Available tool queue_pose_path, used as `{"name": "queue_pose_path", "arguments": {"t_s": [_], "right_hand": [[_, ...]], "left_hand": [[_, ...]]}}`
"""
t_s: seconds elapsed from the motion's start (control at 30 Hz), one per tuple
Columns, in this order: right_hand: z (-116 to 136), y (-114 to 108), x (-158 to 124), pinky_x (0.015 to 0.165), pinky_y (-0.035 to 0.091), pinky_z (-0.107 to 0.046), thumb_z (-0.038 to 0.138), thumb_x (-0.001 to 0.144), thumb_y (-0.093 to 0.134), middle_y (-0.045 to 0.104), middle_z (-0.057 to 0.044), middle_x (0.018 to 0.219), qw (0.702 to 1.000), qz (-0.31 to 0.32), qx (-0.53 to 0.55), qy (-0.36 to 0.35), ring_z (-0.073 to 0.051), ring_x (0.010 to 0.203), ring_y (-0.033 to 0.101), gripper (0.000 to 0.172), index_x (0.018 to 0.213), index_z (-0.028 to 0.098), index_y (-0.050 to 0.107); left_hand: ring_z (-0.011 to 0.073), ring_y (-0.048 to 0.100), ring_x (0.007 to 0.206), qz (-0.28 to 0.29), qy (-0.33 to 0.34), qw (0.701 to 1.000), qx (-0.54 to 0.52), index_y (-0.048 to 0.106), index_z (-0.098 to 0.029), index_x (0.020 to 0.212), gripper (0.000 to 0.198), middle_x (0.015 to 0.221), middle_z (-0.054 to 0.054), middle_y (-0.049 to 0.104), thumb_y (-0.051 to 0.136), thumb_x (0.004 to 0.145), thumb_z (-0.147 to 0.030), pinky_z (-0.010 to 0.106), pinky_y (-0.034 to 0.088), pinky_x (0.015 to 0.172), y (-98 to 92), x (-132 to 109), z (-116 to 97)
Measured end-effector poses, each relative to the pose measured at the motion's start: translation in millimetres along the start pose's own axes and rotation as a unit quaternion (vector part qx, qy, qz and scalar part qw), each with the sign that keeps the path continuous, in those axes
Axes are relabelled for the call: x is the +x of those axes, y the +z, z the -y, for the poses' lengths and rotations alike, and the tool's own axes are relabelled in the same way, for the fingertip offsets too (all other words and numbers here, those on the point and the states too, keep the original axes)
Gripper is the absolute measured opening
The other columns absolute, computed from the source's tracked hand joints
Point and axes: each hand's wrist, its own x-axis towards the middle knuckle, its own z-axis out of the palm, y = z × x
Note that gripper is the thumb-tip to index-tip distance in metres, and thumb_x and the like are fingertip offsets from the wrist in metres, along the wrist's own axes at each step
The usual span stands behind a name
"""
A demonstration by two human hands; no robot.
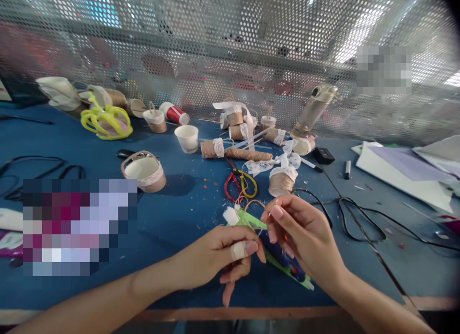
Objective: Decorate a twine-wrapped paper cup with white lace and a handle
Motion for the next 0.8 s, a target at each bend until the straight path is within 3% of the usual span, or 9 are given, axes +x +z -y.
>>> {"name": "queue_pose_path", "arguments": {"t_s": [0.1, 0.23, 0.33, 0.43, 0.57, 0.67, 0.8], "right_hand": [[-2, 0, 0, 0.035, 0.037, -0.013, 0.041, 0.093, 0.07, 0.063, 0.002, 0.061, 1.0, -0.012, -0.016, -0.006, -0.005, 0.044, 0.049, 0.025, 0.086, 0.018, 0.065], [-3, 1, -1, 0.036, 0.038, -0.016, 0.042, 0.093, 0.07, 0.067, -0.001, 0.067, 0.998, -0.037, -0.043, -0.017, -0.007, 0.046, 0.053, 0.026, 0.085, 0.019, 0.062], [-1, 3, -2, 0.035, 0.039, -0.018, 0.043, 0.091, 0.071, 0.066, 0.0, 0.06, 0.997, -0.038, -0.06, -0.025, -0.008, 0.042, 0.051, 0.028, 0.081, 0.018, 0.063], [-1, 4, -3, 0.034, 0.041, -0.019, 0.042, 0.089, 0.073, 0.068, -0.002, 0.063, 0.997, -0.039, -0.052, -0.04, -0.01, 0.044, 0.056, 0.027, 0.08, 0.018, 0.065], [-6, 0, -2, 0.035, 0.044, -0.019, 0.038, 0.087, 0.077, 0.075, -0.006, 0.075, 0.997, -0.039, -0.032, -0.054, -0.012, 0.049, 0.064, 0.021, 0.083, 0.019, 0.068], [-10, -3, -1, 0.035, 0.044, -0.018, 0.035, 0.087, 0.078, 0.074, -0.004, 0.07, 0.998, -0.032, -0.014, -0.054, -0.011, 0.048, 0.063, 0.017, 0.083, 0.019, 0.07], [-13, -6, 2, 0.036, 0.044, -0.014, 0.027, 0.086, 0.079, 0.075, -0.003, 0.073, 0.998, -0.004, 0.039, -0.052, -0.01, 0.05, 0.066, 0.009, 0.083, 0.02, 0.073]], "left_hand": [[0.0052, 0.038, 0.039, -0.012, -0.018, 0.999, 0.039, 0.064, -0.015, 0.097, 0.035, 0.055, -0.01, 0.038, 0.053, 0.101, -0.048, 0.013, 0.044, 0.037, 0.5, -1, -1], [0.0061, 0.046, 0.045, -0.119, 0.019, 0.974, 0.19, 0.061, -0.018, 0.106, 0.032, 0.063, -0.007, 0.048, 0.053, 0.101, -0.048, 0.015, 0.049, 0.044, 4.6, -3, 0], [0.0065, 0.049, 0.044, -0.178, 0.065, 0.943, 0.272, 0.057, -0.02, 0.099, 0.025, 0.064, -0.007, 0.055, 0.051, 0.103, -0.044, 0.014, 0.042, 0.042, 5.2, -5, 0], [0.0064, 0.053, 0.044, -0.196, 0.095, 0.931, 0.293, 0.055, -0.02, 0.092, 0.023, 0.064, -0.006, 0.058, 0.046, 0.105, -0.036, 0.015, 0.043, 0.046, 4.2, -7, -1], [0.0051, 0.056, 0.04, -0.173, 0.072, 0.962, 0.201, 0.054, -0.019, 0.092, 0.025, 0.069, -0.004, 0.063, 0.047, 0.105, -0.039, 0.014, 0.046, 0.043, 4.4, -5, 0], [0.0051, 0.053, 0.034, -0.106, 0.047, 0.992, 0.046, 0.051, -0.019, 0.093, 0.025, 0.067, -0.004, 0.064, 0.049, 0.105, -0.041, 0.014, 0.049, 0.037, 3.7, -2, 1], [0.0059, 0.051, 0.028, -0.005, 0.015, 0.992, -0.127, 0.05, -0.019, 0.094, 0.024, 0.065, -0.002, 0.068, 0.054, 0.103, -0.041, 0.016, 0.051, 0.031, -0.2, 1, 3]]}}
